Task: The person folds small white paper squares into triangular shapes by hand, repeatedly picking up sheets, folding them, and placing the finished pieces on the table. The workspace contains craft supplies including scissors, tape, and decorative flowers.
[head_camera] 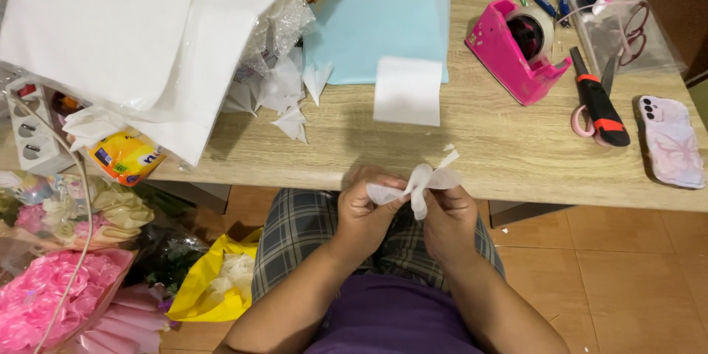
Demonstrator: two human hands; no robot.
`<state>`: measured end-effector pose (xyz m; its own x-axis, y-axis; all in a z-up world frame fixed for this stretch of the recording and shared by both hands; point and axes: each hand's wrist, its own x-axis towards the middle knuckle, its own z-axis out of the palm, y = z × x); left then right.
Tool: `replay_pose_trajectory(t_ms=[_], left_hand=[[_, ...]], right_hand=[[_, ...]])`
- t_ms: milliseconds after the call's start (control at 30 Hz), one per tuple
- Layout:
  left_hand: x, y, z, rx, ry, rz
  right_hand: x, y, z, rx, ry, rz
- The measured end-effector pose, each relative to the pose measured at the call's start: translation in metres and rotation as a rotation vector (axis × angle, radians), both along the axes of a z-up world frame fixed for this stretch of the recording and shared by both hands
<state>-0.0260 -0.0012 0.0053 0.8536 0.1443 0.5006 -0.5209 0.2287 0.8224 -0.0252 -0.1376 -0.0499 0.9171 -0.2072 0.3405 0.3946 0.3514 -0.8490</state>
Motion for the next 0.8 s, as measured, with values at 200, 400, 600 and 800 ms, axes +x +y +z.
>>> replay_pose_trajectory(t_ms=[200, 400, 600, 800], left_hand=[[0.004, -0.001, -0.015, -0.086, 0.068, -0.041], [0.01, 0.009, 0.011, 0.074, -0.059, 0.066], [0.013, 0.012, 0.012, 0.099, -0.073, 0.126], [0.018, 0.011, -0.015, 0.241, -0.109, 0.234]], right_hand=[[0.006, 0.005, -0.005, -0.003, 0.031, -0.048], [0.006, 0.003, 0.005, -0.13, -0.074, -0.087], [0.003, 0.013, 0.028, -0.271, -0.203, -0.118], [-0.003, 0.013, 0.037, -0.413, -0.202, -0.152]])
